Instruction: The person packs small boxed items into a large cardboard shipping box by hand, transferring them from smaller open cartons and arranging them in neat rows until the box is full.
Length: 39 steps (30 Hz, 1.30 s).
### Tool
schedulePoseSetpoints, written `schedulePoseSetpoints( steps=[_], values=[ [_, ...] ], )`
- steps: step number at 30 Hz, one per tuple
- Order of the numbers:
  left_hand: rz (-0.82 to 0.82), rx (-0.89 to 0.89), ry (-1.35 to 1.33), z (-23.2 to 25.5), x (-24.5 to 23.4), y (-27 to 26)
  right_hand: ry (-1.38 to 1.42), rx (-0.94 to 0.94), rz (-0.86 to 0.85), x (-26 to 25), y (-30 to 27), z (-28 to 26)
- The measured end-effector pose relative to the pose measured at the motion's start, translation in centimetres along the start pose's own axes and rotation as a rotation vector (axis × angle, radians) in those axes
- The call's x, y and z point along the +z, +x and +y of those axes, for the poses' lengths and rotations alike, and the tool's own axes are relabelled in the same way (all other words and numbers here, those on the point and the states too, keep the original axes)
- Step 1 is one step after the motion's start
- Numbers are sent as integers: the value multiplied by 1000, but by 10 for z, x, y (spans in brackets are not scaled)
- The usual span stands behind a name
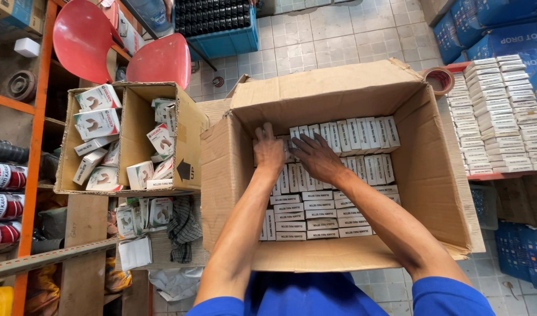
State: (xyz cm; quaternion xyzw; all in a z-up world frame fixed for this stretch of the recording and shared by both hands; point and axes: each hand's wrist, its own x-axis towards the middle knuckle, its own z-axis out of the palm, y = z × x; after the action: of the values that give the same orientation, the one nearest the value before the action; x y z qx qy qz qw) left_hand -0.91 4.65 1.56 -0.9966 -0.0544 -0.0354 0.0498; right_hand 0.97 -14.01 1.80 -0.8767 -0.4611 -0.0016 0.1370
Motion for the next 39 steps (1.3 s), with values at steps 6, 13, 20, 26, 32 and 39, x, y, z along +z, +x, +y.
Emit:
schedulePoseSetpoints(
  steps=[6,13,20,26,32,39],
  values=[
    [224,88,-409,-2,6,-24,39,16,-6,1,-1,-1],
    [13,-604,-1313,35,11,-42,43,17,64,1,-1,-5],
    [-53,-644,-1406,32,56,-35,51,70,128,32,6,-2],
    [-40,-580,-1509,28,61,-19,-30,91,198,33,11,2],
    [-84,-626,-1567,37,44,-16,-132,100,246,52,14,10],
    [3,-475,-1361,45,44,-18,-247,114,224,59,11,11]
  ],
)
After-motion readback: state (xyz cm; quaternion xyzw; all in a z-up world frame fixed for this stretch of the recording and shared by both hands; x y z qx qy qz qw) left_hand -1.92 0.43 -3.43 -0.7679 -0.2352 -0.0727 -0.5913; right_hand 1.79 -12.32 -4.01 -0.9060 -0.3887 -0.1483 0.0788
